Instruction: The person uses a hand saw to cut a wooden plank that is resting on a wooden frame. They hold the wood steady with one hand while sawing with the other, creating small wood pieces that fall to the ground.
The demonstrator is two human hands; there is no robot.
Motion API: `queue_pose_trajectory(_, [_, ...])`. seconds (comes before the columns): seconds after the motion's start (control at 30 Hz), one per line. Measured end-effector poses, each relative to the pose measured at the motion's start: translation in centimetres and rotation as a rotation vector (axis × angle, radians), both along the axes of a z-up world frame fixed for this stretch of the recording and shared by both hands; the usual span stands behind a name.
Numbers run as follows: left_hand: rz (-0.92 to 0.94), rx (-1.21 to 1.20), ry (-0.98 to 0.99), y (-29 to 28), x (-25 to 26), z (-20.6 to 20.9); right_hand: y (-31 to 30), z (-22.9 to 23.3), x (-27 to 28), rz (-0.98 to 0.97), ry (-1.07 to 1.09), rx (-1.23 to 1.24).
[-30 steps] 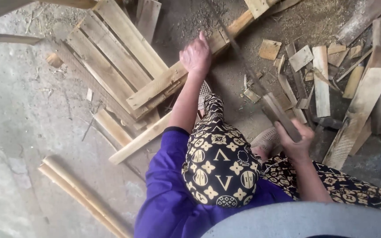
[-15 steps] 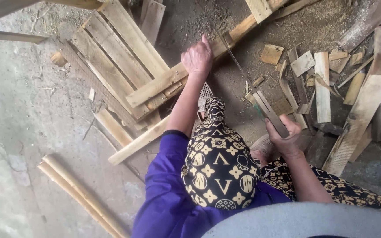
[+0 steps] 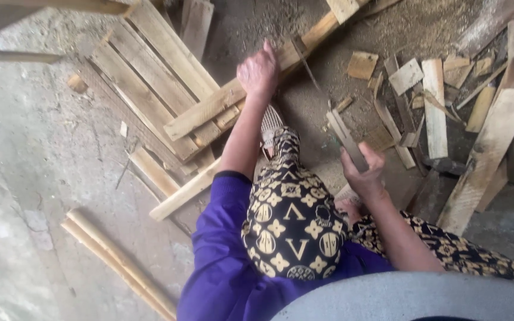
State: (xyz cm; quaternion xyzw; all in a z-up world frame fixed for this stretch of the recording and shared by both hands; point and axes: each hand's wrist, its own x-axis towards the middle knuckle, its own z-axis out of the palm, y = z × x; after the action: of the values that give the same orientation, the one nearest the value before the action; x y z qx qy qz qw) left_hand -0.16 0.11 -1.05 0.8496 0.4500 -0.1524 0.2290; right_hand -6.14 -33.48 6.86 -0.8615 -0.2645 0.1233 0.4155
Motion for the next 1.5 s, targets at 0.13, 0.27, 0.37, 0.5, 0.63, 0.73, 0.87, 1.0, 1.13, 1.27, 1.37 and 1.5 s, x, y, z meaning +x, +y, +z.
queue_pose_trajectory(0.13, [0.022,0.012,-0.016,-0.1,0.5,0.8,-0.9,-0.6,-0.9,0.013,-0.003,-0.082])
queue_pose_trajectory(0.27, [0.040,-0.006,-0.014,-0.1,0.4,2.2,-1.1,1.7,-2.4,-0.066,0.264,-0.100])
queue_pose_trajectory(0.37, [0.006,-0.059,0.013,-0.3,-0.2,1.9,-1.6,0.6,-1.8,0.008,0.323,-0.153])
queue_pose_trajectory(0.5, [0.013,-0.018,-0.051,-0.4,-0.6,0.6,5.6,-0.1,2.9,-0.016,0.378,-0.061])
queue_pose_trajectory(0.63, [0.060,0.079,-0.110,0.2,0.7,0.3,6.3,-1.9,2.6,-0.019,0.250,-0.008])
queue_pose_trajectory(0.73, [0.054,-0.020,-0.026,-0.9,-0.7,1.0,-1.2,-0.9,-4.2,-0.039,0.114,-0.210])
queue_pose_trajectory(0.87, [0.020,-0.071,0.007,0.2,0.0,2.5,-3.7,-1.6,-4.4,0.026,0.047,-0.048])
queue_pose_trajectory(1.0, [0.000,-0.047,0.019,-0.1,-0.3,0.7,2.5,-3.5,-0.3,-0.048,0.327,-0.069])
queue_pose_trajectory(1.13, [0.020,-0.019,-0.024,0.4,0.8,1.2,6.3,-5.6,3.0,0.118,-0.106,0.016])
queue_pose_trajectory(1.27, [0.051,-0.014,-0.002,0.0,0.1,0.4,-2.9,-0.5,-4.9,-0.108,0.443,-0.326])
queue_pose_trajectory(1.37, [0.018,-0.033,-0.001,0.1,-0.1,-0.5,-5.8,-0.5,-5.0,-0.069,0.172,-0.130])
queue_pose_trajectory(1.5, [-0.004,0.024,-0.093,-0.1,-0.4,-1.2,4.4,1.2,1.3,-0.133,0.610,-0.264])
